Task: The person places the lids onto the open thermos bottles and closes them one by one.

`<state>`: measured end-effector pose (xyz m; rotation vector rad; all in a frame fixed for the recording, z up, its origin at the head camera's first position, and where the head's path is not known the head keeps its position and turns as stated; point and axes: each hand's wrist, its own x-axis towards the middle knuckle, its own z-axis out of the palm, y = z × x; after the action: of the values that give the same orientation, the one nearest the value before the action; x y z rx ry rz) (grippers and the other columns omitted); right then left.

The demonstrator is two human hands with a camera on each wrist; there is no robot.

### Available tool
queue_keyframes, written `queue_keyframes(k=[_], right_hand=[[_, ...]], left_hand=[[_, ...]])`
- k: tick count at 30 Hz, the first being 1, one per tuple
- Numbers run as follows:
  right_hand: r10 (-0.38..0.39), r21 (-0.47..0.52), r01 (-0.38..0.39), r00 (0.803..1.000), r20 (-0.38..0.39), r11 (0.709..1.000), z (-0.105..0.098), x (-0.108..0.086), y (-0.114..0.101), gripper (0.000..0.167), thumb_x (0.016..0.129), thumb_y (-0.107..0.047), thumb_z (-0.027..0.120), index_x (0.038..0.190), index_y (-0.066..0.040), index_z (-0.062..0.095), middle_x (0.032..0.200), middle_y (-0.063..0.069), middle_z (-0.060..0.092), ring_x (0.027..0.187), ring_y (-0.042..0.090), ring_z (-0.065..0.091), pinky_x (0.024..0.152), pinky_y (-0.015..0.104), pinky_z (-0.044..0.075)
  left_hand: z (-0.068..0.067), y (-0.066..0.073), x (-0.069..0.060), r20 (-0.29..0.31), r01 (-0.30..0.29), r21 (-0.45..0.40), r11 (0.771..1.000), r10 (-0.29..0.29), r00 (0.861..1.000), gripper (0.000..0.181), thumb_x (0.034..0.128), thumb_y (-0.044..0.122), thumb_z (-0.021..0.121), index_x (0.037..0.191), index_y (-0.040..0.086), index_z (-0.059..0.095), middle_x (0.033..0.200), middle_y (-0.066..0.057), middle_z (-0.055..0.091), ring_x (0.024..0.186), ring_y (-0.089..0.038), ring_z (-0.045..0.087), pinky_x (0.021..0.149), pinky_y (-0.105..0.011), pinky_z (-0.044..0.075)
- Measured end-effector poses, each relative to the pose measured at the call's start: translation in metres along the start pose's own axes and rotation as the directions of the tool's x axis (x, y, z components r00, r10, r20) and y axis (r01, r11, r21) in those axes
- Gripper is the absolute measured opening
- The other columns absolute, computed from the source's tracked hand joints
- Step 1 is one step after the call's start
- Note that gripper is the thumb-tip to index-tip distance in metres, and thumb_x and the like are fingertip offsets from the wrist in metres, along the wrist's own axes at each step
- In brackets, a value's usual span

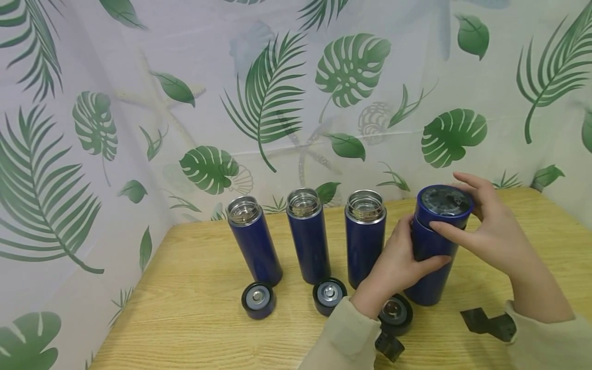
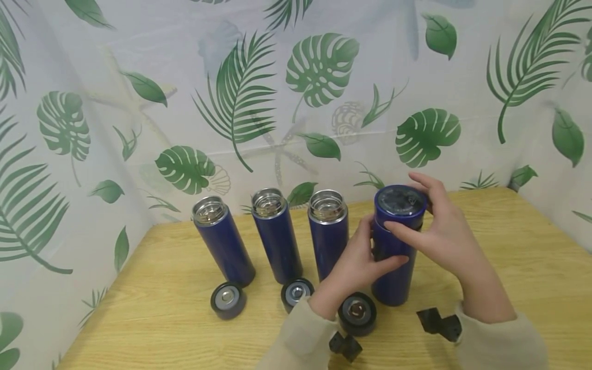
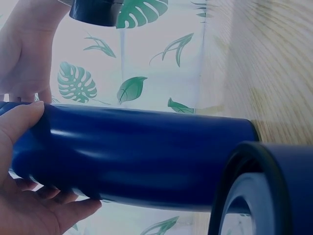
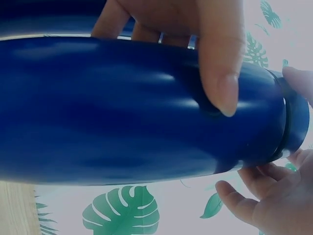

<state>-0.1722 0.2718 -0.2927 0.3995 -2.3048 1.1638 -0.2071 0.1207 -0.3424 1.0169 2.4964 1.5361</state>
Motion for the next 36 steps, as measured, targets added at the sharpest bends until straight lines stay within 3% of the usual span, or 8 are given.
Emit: queue_keyframes(k=[3, 6, 10, 13, 16, 21, 24, 36], right_hand=[[0.059, -0.016, -0.059, 0.998, -0.010, 0.998, 0.001, 0.000, -0.002, 0.089, 0.067, -0.001, 0.075, 0.139, -0.011, 0.023, 0.122, 0.026, 0.039, 0.109, 0.027, 0.043, 0.095, 0.035, 0.032], [0.098, -0.025, -0.098, 0.995, -0.021, 0.995, 0.001, 0.001, -0.005, 0.092, 0.065, -0.004, 0.077, 0.139, -0.012, 0.023, 0.122, 0.026, 0.039, 0.107, 0.043, 0.038, 0.087, 0.059, 0.027], [0.083, -0.036, -0.084, 0.996, -0.025, 0.996, 0.001, 0.001, -0.004, 0.092, 0.064, -0.003, 0.078, 0.139, -0.011, 0.024, 0.121, 0.026, 0.040, 0.106, 0.039, 0.038, 0.086, 0.059, 0.028], [0.039, 0.002, -0.039, 0.999, 0.000, 0.999, 0.000, 0.001, 0.002, 0.089, 0.067, 0.001, 0.075, 0.139, -0.009, 0.023, 0.122, 0.023, 0.038, 0.110, 0.020, 0.040, 0.095, 0.039, 0.031], [-0.014, 0.130, 0.006, 0.998, 0.062, 0.992, -0.003, 0.000, 0.012, 0.081, 0.073, 0.009, 0.066, 0.139, -0.007, 0.022, 0.123, 0.012, 0.038, 0.106, 0.002, 0.042, 0.089, 0.016, 0.034], [-0.094, 0.503, -0.019, 0.976, 0.197, 0.864, -0.008, -0.001, 0.026, 0.070, 0.079, 0.020, 0.047, 0.139, -0.009, 0.024, 0.121, -0.002, 0.045, 0.102, 0.005, 0.051, 0.077, 0.015, 0.043], [-0.133, 0.611, -0.043, 0.962, 0.240, 0.790, -0.009, -0.002, 0.030, 0.067, 0.081, 0.021, 0.042, 0.139, -0.008, 0.025, 0.122, 0.000, 0.046, 0.104, 0.009, 0.052, 0.079, 0.018, 0.044], [-0.076, 0.572, -0.069, 0.971, 0.226, 0.818, -0.010, -0.001, 0.029, 0.065, 0.079, 0.021, 0.048, 0.137, -0.006, 0.030, 0.119, -0.001, 0.050, 0.100, 0.009, 0.054, 0.077, 0.017, 0.044]], left_hand=[[0.000, 0.000, 0.000, -0.004, 0.001, 0.000, 1.000, -0.001, 1.000, 0.073, 0.0767, 0.031, 0.069, 0.133, 0.019, 0.024, 0.124, 0.005, 0.039, 0.109, -0.005, 0.044, 0.088, -0.026, 0.039], [0.000, 0.001, 0.000, -0.004, 0.002, -0.004, 1.000, -0.002, 1.000, 0.074, 0.0763, 0.031, 0.069, 0.133, 0.019, 0.024, 0.124, 0.005, 0.039, 0.110, -0.006, 0.044, 0.088, -0.026, 0.039], [0.000, 0.000, 0.000, -0.003, 0.003, -0.033, 0.999, -0.004, 1.000, 0.074, 0.0759, 0.030, 0.070, 0.133, 0.019, 0.025, 0.124, 0.006, 0.040, 0.109, -0.005, 0.044, 0.087, -0.025, 0.039], [0.000, -0.001, 0.001, 0.000, 0.037, -0.122, 0.992, -0.037, 0.999, 0.070, 0.0771, 0.029, 0.069, 0.132, 0.021, 0.026, 0.123, 0.007, 0.041, 0.109, -0.005, 0.044, 0.086, -0.026, 0.040], [0.000, -0.002, 0.001, -0.002, 0.091, -0.227, 0.970, -0.094, 0.996, 0.065, 0.0791, 0.031, 0.067, 0.131, 0.024, 0.028, 0.120, 0.010, 0.043, 0.108, -0.004, 0.044, 0.085, -0.028, 0.041], [0.002, -0.004, 0.000, -0.008, 0.124, -0.302, 0.945, -0.133, 0.991, 0.059, 0.0802, 0.032, 0.065, 0.129, 0.027, 0.032, 0.115, 0.015, 0.046, 0.108, -0.002, 0.043, 0.085, -0.029, 0.040], [0.003, -0.006, 0.000, -0.002, 0.134, -0.323, 0.937, -0.142, 0.990, 0.056, 0.0803, 0.031, 0.065, 0.127, 0.028, 0.035, 0.114, 0.016, 0.046, 0.105, -0.002, 0.045, 0.083, -0.028, 0.041], [0.004, -0.006, 0.003, -0.001, 0.143, -0.354, 0.924, -0.153, 0.988, 0.048, 0.0804, 0.029, 0.065, 0.122, 0.025, 0.043, 0.110, 0.015, 0.049, 0.100, -0.002, 0.048, 0.078, -0.026, 0.043]])
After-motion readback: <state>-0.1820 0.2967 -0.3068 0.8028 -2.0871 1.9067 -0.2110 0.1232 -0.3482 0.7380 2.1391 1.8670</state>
